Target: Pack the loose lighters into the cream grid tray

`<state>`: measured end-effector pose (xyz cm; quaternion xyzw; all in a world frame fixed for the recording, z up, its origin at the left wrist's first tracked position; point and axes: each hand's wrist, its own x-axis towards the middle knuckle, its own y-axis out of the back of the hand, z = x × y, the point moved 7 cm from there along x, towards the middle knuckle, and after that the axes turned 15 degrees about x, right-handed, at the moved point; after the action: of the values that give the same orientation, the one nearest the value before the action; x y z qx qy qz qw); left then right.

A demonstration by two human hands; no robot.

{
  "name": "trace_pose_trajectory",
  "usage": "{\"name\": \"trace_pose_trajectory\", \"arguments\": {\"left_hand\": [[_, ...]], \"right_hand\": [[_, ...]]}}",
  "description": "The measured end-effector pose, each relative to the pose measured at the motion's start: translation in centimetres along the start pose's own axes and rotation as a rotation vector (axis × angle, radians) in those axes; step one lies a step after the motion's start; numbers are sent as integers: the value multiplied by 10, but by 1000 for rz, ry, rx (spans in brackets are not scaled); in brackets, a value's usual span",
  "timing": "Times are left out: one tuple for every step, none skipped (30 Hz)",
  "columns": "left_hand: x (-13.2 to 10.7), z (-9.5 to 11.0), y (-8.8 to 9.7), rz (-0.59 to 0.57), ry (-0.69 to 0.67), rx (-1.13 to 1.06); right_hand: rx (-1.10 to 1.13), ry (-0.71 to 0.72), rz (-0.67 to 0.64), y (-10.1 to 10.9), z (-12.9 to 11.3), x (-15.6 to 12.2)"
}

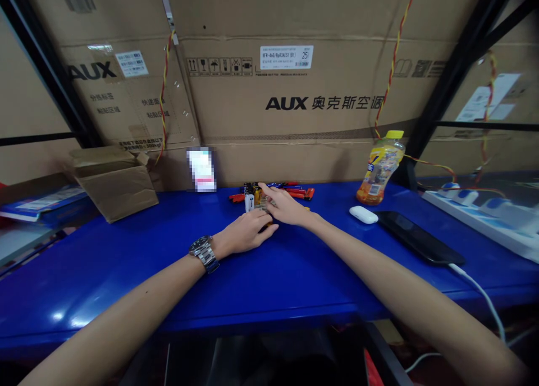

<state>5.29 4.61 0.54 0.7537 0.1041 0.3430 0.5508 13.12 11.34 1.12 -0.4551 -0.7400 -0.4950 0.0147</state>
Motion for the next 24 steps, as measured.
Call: {"name": "trace_pose_trajectory", "arguments": {"left_hand": [[0,0,0,4,5,-6],[0,-1,1,6,12,-12],[0,-1,1,10,18,-19],[0,-1,1,14,20,-27],[0,-1,1,16,21,-33],[0,-1,1,17,22,-38],[0,-2,1,14,23,-41],[0,-2,1,11,25,-44],[0,-2,1,7,30,-45],[0,-2,2,3,35,-46],[0,-2,2,4,40,-48],[0,-2,3,7,47,-51],[1,-2,4,14,56,-57],[1,-3,6,26,68,-66],[2,-4,7,44,84,-78],[2,-6,9,67,105,-92],[2,-9,11,96,136,-107],[2,-13,13,127,174,-123],[2,-17,15,159,220,-140],[1,-22,16,186,272,-157],[0,-27,17,207,324,-175],[-1,-31,17,222,374,-194],[-3,-35,17,232,418,-215],[-4,-39,16,239,458,-234]], "right_hand": [[-21,6,10,1,-2,0],[-45,15,21,2,-3,1],[-67,27,31,2,-5,1],[-84,36,36,2,-6,1],[-91,37,34,2,-6,2],[-89,27,24,0,-4,2],[-81,9,10,-1,-2,3],[-69,-10,-2,-2,1,4],[-50,-24,-9,-3,4,4],[-26,-28,-13,-4,6,5],[2,-27,-19,-4,7,5],[29,-24,-32,-4,8,5],[50,-26,-50,-5,8,5],[60,-32,-67,-5,9,4],[57,-40,-75,-5,9,3],[47,-48,-70,-4,8,2],[38,-51,-54,-1,7,1],[34,-45,-32,1,6,0],[38,-31,-10,4,3,-2],[52,-6,9,6,1,-3],[75,25,24,8,-3,-4],[104,60,39,10,-6,-5],[137,97,56,12,-10,-6],[173,128,69,13,-14,-7]]}}
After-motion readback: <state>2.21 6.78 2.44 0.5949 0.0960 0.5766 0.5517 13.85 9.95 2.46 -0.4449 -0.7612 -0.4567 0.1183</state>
